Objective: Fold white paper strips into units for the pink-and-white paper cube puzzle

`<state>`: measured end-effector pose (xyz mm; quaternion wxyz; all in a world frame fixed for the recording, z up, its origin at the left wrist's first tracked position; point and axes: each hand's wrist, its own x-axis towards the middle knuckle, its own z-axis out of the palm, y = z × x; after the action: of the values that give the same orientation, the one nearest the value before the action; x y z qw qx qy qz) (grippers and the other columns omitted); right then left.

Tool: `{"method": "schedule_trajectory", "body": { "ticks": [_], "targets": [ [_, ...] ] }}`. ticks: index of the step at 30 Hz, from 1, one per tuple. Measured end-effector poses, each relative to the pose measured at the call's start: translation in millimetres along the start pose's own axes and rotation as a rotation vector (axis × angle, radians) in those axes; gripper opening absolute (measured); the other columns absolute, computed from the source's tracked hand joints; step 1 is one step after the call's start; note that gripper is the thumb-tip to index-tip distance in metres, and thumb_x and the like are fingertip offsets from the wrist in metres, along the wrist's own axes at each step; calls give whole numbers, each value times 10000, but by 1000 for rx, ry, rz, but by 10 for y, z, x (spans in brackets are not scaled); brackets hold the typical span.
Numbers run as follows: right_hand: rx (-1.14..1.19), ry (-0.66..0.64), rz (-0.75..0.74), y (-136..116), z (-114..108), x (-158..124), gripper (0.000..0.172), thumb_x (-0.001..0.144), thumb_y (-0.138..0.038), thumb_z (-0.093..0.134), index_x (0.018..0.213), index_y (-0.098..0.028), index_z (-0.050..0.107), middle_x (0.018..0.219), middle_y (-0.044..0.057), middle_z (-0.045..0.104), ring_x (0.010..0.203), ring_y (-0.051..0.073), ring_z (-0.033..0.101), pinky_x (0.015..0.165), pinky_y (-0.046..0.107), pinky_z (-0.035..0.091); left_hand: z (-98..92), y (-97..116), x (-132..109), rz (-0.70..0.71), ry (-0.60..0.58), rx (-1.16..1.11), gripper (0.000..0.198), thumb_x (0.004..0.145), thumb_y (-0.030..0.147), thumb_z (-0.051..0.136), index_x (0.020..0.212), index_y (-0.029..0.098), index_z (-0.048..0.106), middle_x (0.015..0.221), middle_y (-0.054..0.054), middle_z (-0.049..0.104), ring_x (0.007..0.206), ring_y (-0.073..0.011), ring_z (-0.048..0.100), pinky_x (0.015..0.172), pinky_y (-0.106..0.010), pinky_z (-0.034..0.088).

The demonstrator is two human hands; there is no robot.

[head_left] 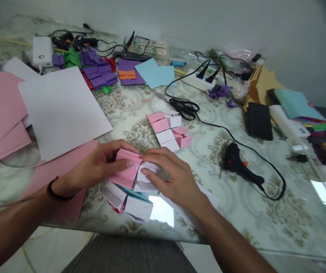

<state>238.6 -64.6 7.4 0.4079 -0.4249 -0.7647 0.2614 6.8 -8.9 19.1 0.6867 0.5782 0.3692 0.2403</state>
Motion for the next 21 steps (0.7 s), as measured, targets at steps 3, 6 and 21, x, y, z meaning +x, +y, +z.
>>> {"method": "schedule_trajectory", "body": {
  "ticks": [3, 6, 21],
  "targets": [
    [-30, -58, -41, 43, -23, 0, 178, 1009, -203, 664, 1185, -229, 660, 1138, 60, 730, 1031, 184, 706, 925, 333, 599, -4, -36, 17, -28, 26, 0, 302, 922, 366, 750, 1161, 183, 719, 850, -21, 688, 646, -105, 561, 538, -187, 404],
    [-19, -102, -29, 61, -45, 6, 151, 1018, -228, 662, 1169, -222, 659, 1126, 56, 744, 1015, 177, 717, 910, 309, 596, 4, -44, 30, -51, 12, -42, 300, 909, 364, 759, 1140, 176, 719, 852, -29, 703, 654, -113, 582, 541, -186, 417],
    [142, -174, 64, 15, -79, 61, 113, 940, -268, 772, 1026, -224, 713, 959, 12, 720, 837, 150, 663, 781, 276, 544, 34, -33, 15, -78, -33, -168, 295, 890, 348, 772, 1124, 186, 696, 717, 8, 684, 539, -87, 548, 473, -160, 375]
  ]
}}
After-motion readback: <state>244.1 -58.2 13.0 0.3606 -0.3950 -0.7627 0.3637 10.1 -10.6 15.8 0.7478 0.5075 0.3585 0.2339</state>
